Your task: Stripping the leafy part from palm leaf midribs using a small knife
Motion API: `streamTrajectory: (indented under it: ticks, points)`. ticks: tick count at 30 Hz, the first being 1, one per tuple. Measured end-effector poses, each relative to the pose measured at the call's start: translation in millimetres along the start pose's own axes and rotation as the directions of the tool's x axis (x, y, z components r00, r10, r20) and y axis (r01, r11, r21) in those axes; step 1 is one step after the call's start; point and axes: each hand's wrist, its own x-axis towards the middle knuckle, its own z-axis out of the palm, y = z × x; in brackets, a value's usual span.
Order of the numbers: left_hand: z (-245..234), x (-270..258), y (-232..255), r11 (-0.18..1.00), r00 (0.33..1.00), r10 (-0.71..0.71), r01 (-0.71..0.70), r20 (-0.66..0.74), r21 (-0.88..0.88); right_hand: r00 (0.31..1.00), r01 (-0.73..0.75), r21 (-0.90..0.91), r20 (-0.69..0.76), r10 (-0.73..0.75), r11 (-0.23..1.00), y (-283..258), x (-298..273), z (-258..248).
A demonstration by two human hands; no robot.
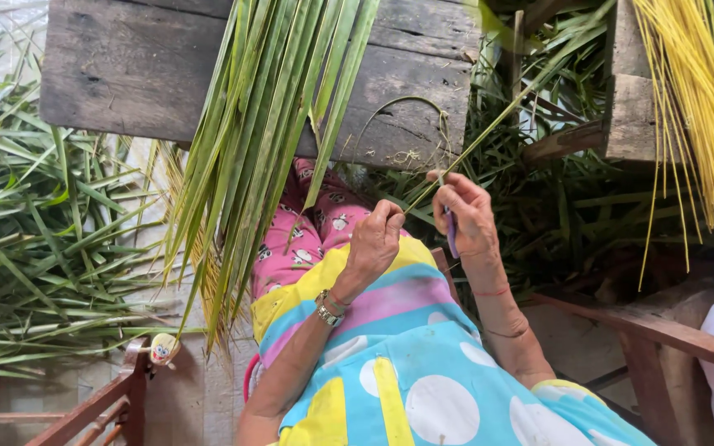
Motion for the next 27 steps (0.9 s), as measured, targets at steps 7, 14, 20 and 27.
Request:
streamTrajectory:
  ticks: [7,14,20,27]
  points:
    - [-6.8,3.0,8.2,0.999,0.999,-0.032,0.033,-0.025,0.026,0.999,-0.036,0.004,0.003,0.035,0.999,6.6,-14.5,28.7]
    - [-9.6,6.2,12.8,0.987,0.997,-0.061,0.055,-0.036,-0.149,0.991,-0.072,0.036,0.112,0.068,0.997,45.2,-32.0,21.1]
    - [-6.6,9.9,2.8,0.98,0.998,-0.019,0.007,-0.055,-0.198,0.988,-0.057,0.087,0.146,0.044,0.995,40.2,-27.7,27.1]
    - [-10.7,8.8,5.2,0.972,0.995,-0.022,0.0,-0.092,-0.236,0.987,-0.058,0.094,0.157,0.043,0.994,43.6,-32.8,37.9]
